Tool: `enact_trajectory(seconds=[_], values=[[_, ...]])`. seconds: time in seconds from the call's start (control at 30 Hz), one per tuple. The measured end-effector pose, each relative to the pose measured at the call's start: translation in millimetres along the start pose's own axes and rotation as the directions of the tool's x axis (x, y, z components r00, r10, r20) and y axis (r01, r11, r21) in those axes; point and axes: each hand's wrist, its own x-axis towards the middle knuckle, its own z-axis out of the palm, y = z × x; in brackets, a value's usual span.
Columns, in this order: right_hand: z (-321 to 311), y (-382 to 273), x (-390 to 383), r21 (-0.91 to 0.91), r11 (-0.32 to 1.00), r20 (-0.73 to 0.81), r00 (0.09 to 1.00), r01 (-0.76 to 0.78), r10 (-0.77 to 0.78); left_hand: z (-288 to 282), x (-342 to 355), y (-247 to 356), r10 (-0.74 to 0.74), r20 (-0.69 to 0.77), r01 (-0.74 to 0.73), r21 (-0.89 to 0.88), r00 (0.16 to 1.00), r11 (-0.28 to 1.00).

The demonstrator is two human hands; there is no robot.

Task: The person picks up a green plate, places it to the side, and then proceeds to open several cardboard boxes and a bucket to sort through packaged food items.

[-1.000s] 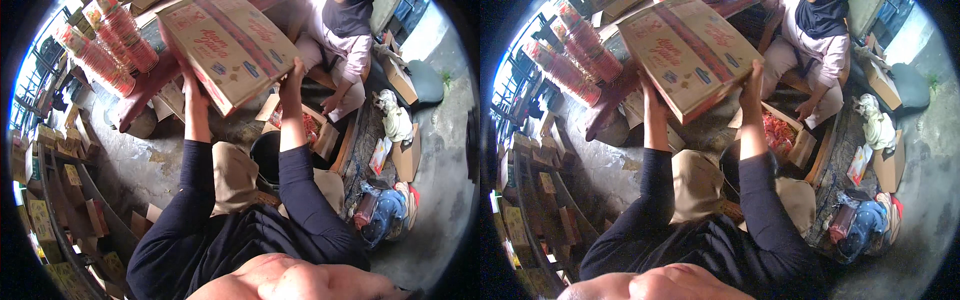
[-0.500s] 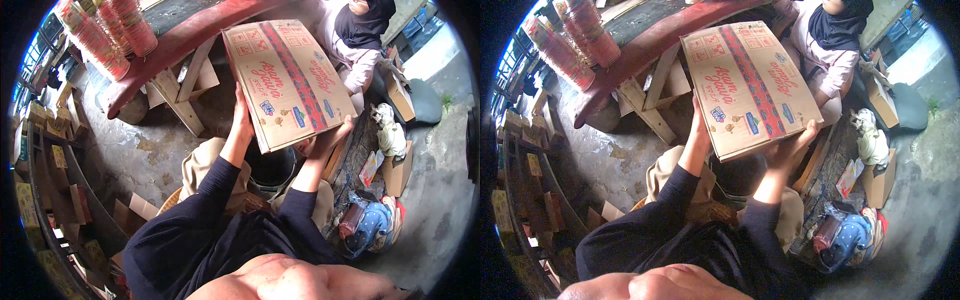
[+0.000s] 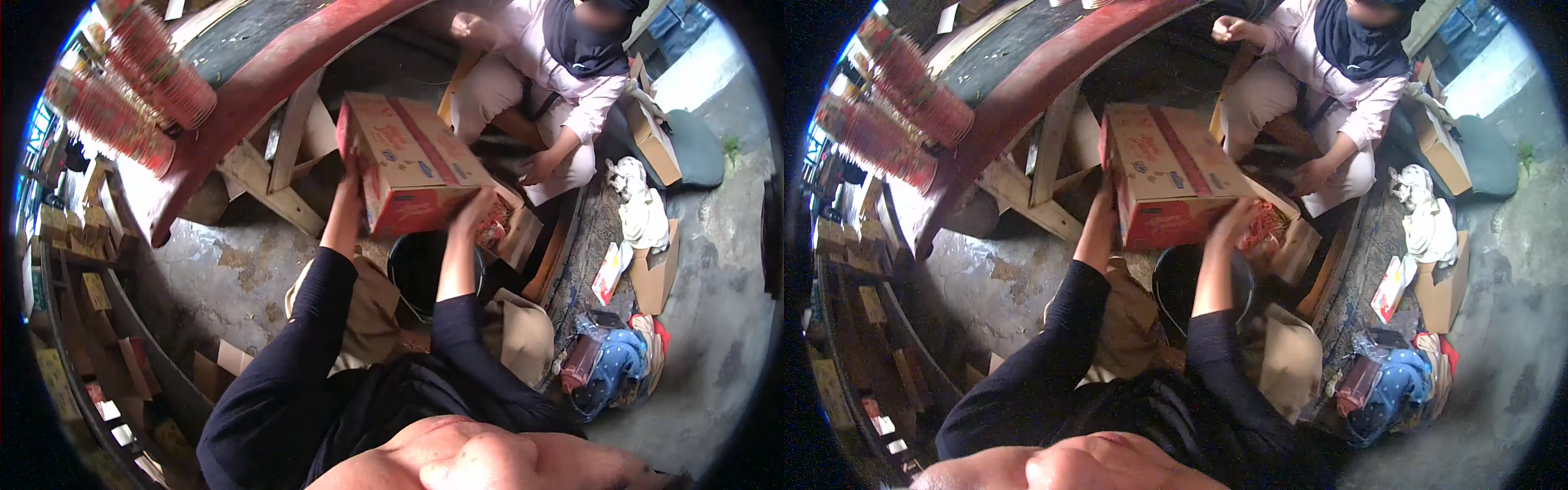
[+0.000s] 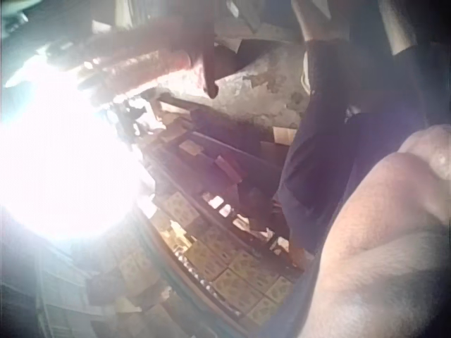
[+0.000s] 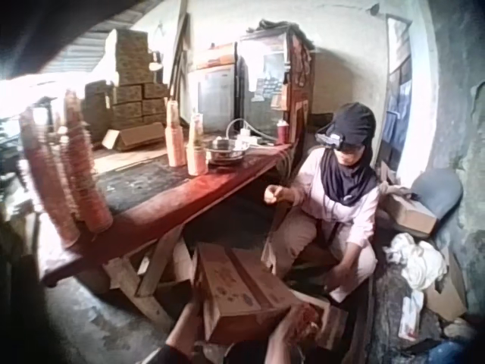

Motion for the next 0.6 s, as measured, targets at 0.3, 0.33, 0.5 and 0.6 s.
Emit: enact_trajectory(seconds=[0.3,0.33,0.5,0.6], values=[[38.0,113.0,-6.2,-0.051,0.985,-0.154,0.976,-0.167,0.157,-101.2,82.2,15.3,-0.071,-0.081,0.069,-0.019,0.994,0.997],[40.2,119.5,-5.7,-0.115,0.971,-0.200,0.962,-0.209,0.184,-102.5,89.0,16.8,-0.077,-0.090,0.082,0.052,0.993,0.995],[52.6,162.9,-10.9,-0.065,0.990,-0.159,0.980,-0.128,0.116,-116.6,132.5,27.8,-0.074,-0.023,0.077,0.326,0.997,0.942],[34.8,207.6,3.9,0.030,0.964,-0.116,0.957,-0.265,0.267,-98.9,175.1,36.0,-0.213,-0.027,0.197,0.513,0.977,0.836]])
